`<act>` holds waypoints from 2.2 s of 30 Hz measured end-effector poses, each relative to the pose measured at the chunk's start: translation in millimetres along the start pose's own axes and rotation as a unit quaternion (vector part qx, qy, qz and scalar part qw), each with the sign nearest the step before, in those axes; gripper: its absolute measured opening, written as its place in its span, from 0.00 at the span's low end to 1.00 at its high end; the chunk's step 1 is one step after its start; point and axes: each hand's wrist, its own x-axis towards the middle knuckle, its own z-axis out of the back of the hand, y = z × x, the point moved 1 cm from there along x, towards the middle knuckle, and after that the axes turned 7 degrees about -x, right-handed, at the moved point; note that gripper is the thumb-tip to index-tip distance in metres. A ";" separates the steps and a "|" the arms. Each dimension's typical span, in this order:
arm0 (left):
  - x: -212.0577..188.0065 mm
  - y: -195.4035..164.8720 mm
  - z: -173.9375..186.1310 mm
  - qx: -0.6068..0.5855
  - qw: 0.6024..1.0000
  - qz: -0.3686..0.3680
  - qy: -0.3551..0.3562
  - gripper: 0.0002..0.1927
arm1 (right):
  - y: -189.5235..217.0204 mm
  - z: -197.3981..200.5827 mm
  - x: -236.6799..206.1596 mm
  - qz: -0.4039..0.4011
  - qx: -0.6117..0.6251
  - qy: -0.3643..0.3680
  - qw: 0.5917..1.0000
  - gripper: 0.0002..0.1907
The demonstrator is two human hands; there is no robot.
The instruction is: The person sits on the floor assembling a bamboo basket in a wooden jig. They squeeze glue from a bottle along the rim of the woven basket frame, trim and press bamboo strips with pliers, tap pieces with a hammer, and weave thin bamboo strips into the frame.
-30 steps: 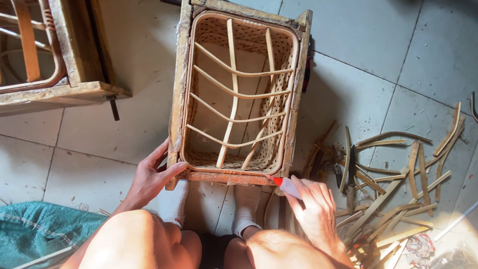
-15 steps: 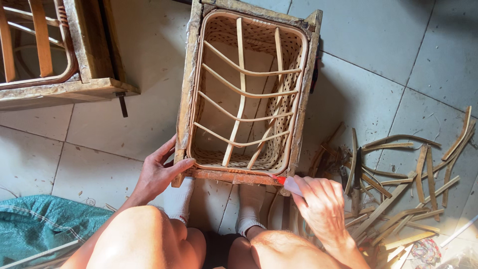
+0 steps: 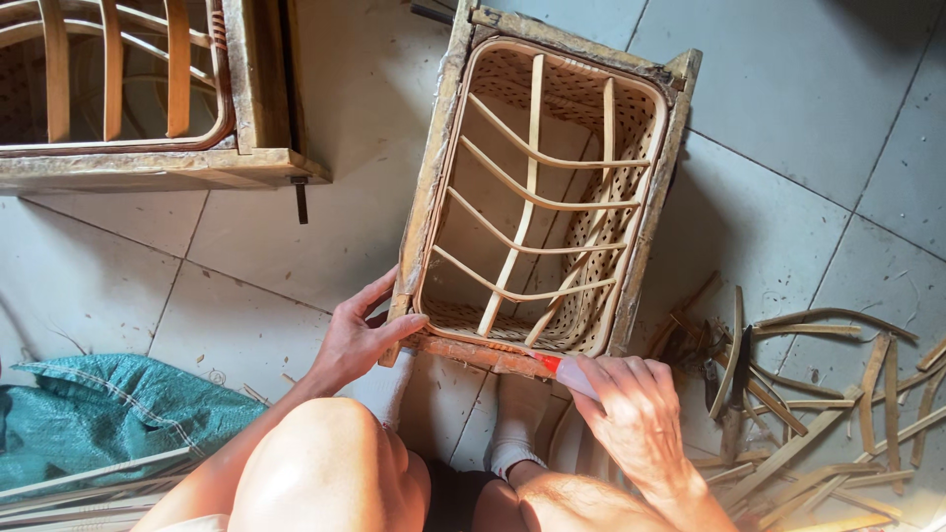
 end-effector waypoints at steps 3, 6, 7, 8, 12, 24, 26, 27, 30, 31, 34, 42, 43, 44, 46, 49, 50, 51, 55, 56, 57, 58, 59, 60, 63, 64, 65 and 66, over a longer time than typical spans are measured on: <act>0.9 -2.6 1.4 -0.001 1.000 -0.004 0.003 0.42 | 1.5 2.7 3.4 0.016 -0.029 0.015 0.999 0.24; 1.7 -3.2 1.3 0.004 1.000 -0.011 0.002 0.42 | 2.3 6.5 7.1 0.016 -0.022 0.017 0.999 0.24; 2.2 -3.3 1.3 0.005 1.000 -0.016 0.004 0.42 | 2.7 8.3 8.6 0.014 -0.003 0.004 1.000 0.24; 2.3 -3.0 1.6 0.006 1.000 -0.021 0.003 0.41 | 4.0 8.9 11.2 0.014 0.017 -0.008 1.000 0.24; 4.3 -3.0 7.2 -0.008 1.000 -0.008 0.009 0.42 | 15.0 4.0 26.4 0.035 0.031 -0.017 0.999 0.23; 4.1 -5.5 21.9 -0.031 0.997 0.020 0.063 0.48 | 30.0 0.3 52.8 0.052 0.015 0.046 0.997 0.21; 5.4 -3.8 21.9 -0.042 0.997 0.016 0.056 0.47 | 32.9 0.2 57.1 0.055 0.035 0.034 0.997 0.22; 5.7 -3.1 22.1 -0.048 0.997 0.011 0.054 0.47 | 35.5 -0.7 59.7 0.059 0.037 0.039 0.997 0.22; 5.3 -2.4 23.1 -0.059 0.997 0.003 0.053 0.47 | 46.1 -4.2 67.7 0.069 0.040 0.043 0.996 0.21; 5.3 -2.8 23.6 -0.060 0.997 0.006 0.052 0.47 | 49.7 -5.2 70.6 0.075 0.039 0.038 0.996 0.21; 4.1 -5.3 24.7 -0.070 0.996 0.018 0.046 0.47 | 57.2 -3.6 76.0 0.091 0.027 0.048 0.994 0.21; 4.6 -18.5 32.3 0.016 0.999 0.035 0.023 0.47 | 66.7 2.2 90.6 0.088 0.054 0.049 0.993 0.21; 4.1 -19.6 33.0 0.024 0.998 0.049 0.018 0.47 | 69.3 0.8 92.6 0.092 0.059 0.044 0.993 0.21; 3.8 -20.4 34.0 0.032 0.997 0.063 0.014 0.47 | 71.9 -0.7 94.5 0.097 0.063 0.038 0.993 0.20; 3.6 -23.1 35.2 0.039 0.999 0.025 0.018 0.46 | 76.3 -3.7 98.1 0.105 0.053 0.051 0.992 0.21; 3.6 -24.6 36.8 0.040 0.999 0.004 0.019 0.45 | 80.4 -6.0 102.4 0.114 0.048 0.057 0.991 0.20; 4.2 -24.3 37.3 0.039 0.999 0.002 0.020 0.45 | 80.8 -6.2 103.8 0.117 0.048 0.056 0.990 0.20; 5.2 -23.4 38.1 0.029 0.999 0.017 0.018 0.46 | 80.9 -6.1 104.9 0.123 0.047 0.060 0.989 0.21; 8.9 -15.8 40.6 0.028 0.999 0.023 0.026 0.45 | 78.3 -3.8 105.8 0.121 0.047 0.073 0.989 0.21; 9.9 -13.5 42.1 0.037 0.999 0.011 0.031 0.45 | 77.2 -3.2 105.5 0.115 0.049 0.075 0.989 0.20; 11.0 -11.1 43.9 0.003 0.999 -0.004 0.052 0.45 | 75.7 -2.9 105.6 0.109 0.047 0.080 0.990 0.21; 12.2 -9.1 46.1 -0.031 0.997 -0.019 0.073 0.44 | 73.6 -3.0 106.5 0.103 0.045 0.084 0.990 0.21; 13.4 -7.2 48.4 -0.065 0.993 -0.034 0.094 0.44 | 70.9 -3.0 107.8 0.098 0.043 0.089 0.990 0.21; 14.3 -4.9 51.1 -0.074 0.993 -0.018 0.093 0.43 | 68.2 -4.0 111.0 0.102 0.043 0.079 0.991 0.23; 17.6 -0.4 57.0 -0.101 0.991 0.029 0.079 0.41 | 55.9 -9.0 129.5 0.124 0.034 0.042 0.991 0.27; 19.0 0.5 57.9 -0.112 0.990 0.047 0.069 0.41 | 50.5 -11.2 139.4 0.135 0.024 0.028 0.990 0.27; 20.3 1.1 58.0 -0.122 0.988 0.067 0.059 0.40 | 46.0 -13.8 149.8 0.146 0.015 0.015 0.989 0.27; 21.6 1.2 57.5 -0.111 0.991 0.060 0.041 0.39 | 43.7 -18.0 161.3 0.169 0.007 0.006 0.986 0.27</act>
